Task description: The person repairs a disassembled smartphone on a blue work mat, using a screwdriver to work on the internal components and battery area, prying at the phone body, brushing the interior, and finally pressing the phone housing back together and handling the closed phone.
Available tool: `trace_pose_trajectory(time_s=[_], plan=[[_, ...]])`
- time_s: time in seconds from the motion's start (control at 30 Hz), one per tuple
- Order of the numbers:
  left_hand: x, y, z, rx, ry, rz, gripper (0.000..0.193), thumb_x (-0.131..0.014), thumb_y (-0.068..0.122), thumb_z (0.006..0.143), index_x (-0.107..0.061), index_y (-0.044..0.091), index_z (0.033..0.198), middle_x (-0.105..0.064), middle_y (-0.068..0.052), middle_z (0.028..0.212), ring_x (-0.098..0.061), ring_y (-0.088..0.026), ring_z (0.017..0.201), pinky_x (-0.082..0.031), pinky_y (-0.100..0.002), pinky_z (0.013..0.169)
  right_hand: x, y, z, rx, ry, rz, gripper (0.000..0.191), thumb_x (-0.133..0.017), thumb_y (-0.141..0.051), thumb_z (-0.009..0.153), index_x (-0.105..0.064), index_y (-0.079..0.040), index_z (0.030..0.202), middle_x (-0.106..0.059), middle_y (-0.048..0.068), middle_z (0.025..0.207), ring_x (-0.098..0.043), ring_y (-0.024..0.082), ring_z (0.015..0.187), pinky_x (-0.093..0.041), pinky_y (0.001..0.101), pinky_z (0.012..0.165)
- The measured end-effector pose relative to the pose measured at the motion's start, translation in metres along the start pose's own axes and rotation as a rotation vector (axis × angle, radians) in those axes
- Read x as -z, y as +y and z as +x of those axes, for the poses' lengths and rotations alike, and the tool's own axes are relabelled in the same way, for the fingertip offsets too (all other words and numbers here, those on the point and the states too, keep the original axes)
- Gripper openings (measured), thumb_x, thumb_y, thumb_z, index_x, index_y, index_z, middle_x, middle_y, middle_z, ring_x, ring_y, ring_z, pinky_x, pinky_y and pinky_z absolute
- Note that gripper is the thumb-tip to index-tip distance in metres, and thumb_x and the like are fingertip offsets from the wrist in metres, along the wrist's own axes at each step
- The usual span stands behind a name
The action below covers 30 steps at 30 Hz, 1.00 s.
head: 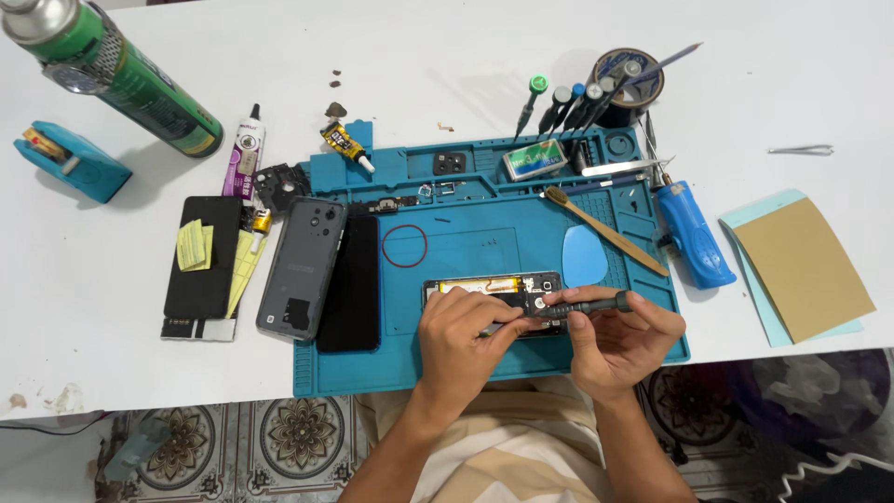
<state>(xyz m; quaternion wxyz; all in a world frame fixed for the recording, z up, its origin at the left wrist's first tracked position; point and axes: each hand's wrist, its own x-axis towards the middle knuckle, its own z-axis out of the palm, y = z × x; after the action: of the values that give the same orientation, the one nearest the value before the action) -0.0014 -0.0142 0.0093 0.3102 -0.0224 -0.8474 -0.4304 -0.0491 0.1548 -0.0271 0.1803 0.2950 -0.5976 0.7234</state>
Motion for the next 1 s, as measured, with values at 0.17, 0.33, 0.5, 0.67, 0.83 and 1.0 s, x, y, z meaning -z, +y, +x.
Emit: trace_pose_trajectory(time_s=[0.17, 0.33, 0.5, 0.67, 0.83, 1.0], plan=[[0.0009, -0.0003, 0.0011, -0.011, 0.001, 0.003, 0.021, -0.093, 0.021, 0.070, -0.075, 0.013, 0.078, -0.074, 0.002, 0.079, -0.066, -0.019, 0.075, -0.046, -0.035, 0.071, -0.0006, 0.0016, 0.0004, 0.046, -0.037, 0.001, 0.055, -0.060, 0.009, 0.102, -0.032, -0.017, 0.142, -0.067, 0.025, 0.113, -0.074, 0.032, 0.094, -0.067, 0.0457, 0.085], [0.0021, -0.0004, 0.0015, -0.009, -0.010, 0.011, 0.021, -0.092, 0.021, 0.070, -0.075, 0.013, 0.078, -0.074, 0.002, 0.079, -0.066, -0.019, 0.075, -0.046, -0.035, 0.070, -0.0012, 0.0022, 0.0008, 0.054, -0.051, 0.006, 0.055, -0.059, 0.010, 0.100, -0.032, -0.017, 0.140, -0.067, 0.026, 0.114, -0.075, 0.033, 0.097, -0.064, 0.0470, 0.086], [0.0023, -0.0005, 0.0017, -0.002, -0.009, 0.009, 0.022, -0.093, 0.022, 0.070, -0.074, 0.013, 0.077, -0.073, 0.002, 0.078, -0.066, -0.019, 0.074, -0.046, -0.035, 0.069, -0.0008, 0.0007, 0.0005, 0.041, -0.019, 0.001, 0.055, -0.059, 0.010, 0.102, -0.032, -0.018, 0.141, -0.067, 0.025, 0.113, -0.074, 0.032, 0.096, -0.067, 0.0455, 0.084], [0.0032, -0.0004, 0.0017, -0.017, -0.014, 0.009, 0.021, -0.092, 0.021, 0.070, -0.075, 0.013, 0.079, -0.074, 0.001, 0.080, -0.066, -0.019, 0.076, -0.046, -0.035, 0.070, -0.0004, -0.0001, 0.0014, 0.032, -0.029, -0.020, 0.055, -0.059, 0.010, 0.101, -0.031, -0.018, 0.140, -0.068, 0.025, 0.111, -0.075, 0.032, 0.097, -0.067, 0.0438, 0.082], [0.0025, 0.0000, 0.0013, 0.000, -0.018, 0.008, 0.021, -0.093, 0.022, 0.069, -0.076, 0.013, 0.078, -0.074, 0.002, 0.080, -0.065, -0.018, 0.074, -0.045, -0.035, 0.070, -0.0007, 0.0000, 0.0013, 0.027, -0.029, -0.018, 0.055, -0.059, 0.010, 0.102, -0.032, -0.018, 0.141, -0.068, 0.025, 0.111, -0.075, 0.032, 0.098, -0.064, 0.0437, 0.082], [0.0034, -0.0004, 0.0009, -0.005, -0.027, 0.002, 0.021, -0.093, 0.022, 0.070, -0.076, 0.013, 0.079, -0.074, 0.002, 0.080, -0.065, -0.018, 0.074, -0.045, -0.035, 0.070, -0.0010, -0.0009, 0.0009, 0.021, -0.048, 0.005, 0.055, -0.059, 0.010, 0.102, -0.031, -0.017, 0.141, -0.068, 0.026, 0.112, -0.075, 0.033, 0.097, -0.067, 0.0459, 0.085]])
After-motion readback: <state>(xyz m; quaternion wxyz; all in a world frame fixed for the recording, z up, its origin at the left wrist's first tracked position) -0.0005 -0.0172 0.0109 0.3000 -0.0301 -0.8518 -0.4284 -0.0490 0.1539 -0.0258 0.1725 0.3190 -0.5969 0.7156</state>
